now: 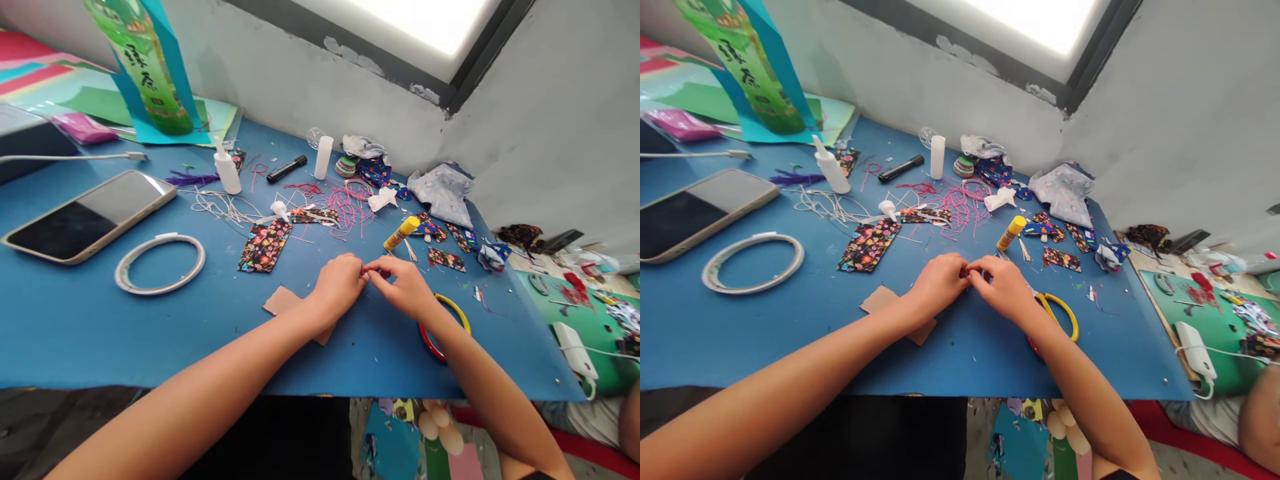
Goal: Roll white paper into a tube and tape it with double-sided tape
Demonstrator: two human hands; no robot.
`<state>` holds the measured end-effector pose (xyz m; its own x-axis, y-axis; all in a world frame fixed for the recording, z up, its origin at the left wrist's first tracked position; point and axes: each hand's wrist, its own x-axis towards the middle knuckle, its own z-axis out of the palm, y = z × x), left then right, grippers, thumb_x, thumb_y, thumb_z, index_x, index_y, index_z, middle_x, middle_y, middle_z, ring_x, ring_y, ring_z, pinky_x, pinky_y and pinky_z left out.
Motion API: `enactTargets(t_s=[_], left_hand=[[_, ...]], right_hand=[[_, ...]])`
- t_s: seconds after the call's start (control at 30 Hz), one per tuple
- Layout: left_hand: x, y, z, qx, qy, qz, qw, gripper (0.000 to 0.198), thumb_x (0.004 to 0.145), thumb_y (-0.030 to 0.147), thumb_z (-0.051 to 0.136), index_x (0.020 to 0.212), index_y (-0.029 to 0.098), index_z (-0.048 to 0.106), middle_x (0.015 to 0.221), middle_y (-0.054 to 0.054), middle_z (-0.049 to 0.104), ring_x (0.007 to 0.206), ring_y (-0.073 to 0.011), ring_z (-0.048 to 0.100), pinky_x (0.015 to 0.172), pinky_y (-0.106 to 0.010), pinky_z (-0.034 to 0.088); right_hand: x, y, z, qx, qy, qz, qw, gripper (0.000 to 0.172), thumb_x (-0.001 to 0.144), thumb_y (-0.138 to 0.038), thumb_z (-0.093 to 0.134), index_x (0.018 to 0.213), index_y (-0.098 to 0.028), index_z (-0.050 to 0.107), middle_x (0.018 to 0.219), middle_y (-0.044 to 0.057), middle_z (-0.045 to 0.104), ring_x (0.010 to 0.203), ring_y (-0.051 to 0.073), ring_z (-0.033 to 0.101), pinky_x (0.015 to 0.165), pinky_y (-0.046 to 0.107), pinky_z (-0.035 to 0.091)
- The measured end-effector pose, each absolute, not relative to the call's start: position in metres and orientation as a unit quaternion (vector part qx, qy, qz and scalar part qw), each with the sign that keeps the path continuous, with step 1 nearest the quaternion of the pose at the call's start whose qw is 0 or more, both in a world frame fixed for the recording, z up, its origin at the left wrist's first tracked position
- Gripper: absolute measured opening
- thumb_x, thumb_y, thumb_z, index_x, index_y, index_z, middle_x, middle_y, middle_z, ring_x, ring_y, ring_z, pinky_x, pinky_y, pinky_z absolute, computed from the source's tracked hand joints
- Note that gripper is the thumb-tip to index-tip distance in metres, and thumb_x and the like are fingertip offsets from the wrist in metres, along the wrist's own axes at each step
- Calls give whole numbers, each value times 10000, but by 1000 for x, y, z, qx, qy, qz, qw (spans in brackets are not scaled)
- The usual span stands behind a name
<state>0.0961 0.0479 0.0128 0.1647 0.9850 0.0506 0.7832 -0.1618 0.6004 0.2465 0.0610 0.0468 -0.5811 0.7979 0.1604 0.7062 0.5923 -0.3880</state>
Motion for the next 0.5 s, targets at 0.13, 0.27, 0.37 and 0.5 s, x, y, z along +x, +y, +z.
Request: enactTargets(t_s=[0.13,0.27,0.37,0.5], left_hand=[[96,48,11,728,601,229,238,163,842,242,563,844,174,711,905,-67,694,847,-220,654,748,-299,489],[97,48,13,726,603,231,239,174,837,235,555,848,167,714,905,-74,694,848,-223,655,753,-302,492],[97,49,13,724,603,234,239,173,830,227,552,845,174,716,911,-67,696,861,-220,655,763,-297,491],[97,50,13,724,604,232,240,176,834,234,552,848,175,717,896,-68,704,846,-214,655,759,-293,490]], right_hand=[[259,86,49,-300,-945,54,115,200,868,-125,515,971,-152,685,957,95,672,880,205,604,779,338,478],[265,95,46,-223,-970,-85,47,158,874,-171,561,955,-183,696,1028,106,666,941,240,575,772,374,445],[267,94,43,-208,-966,-142,56,167,896,-161,544,983,-186,685,1020,96,675,944,226,572,762,354,428],[269,95,37,-178,-965,-176,79,174,909,-129,523,978,-171,677,988,82,691,910,209,583,760,333,438]])
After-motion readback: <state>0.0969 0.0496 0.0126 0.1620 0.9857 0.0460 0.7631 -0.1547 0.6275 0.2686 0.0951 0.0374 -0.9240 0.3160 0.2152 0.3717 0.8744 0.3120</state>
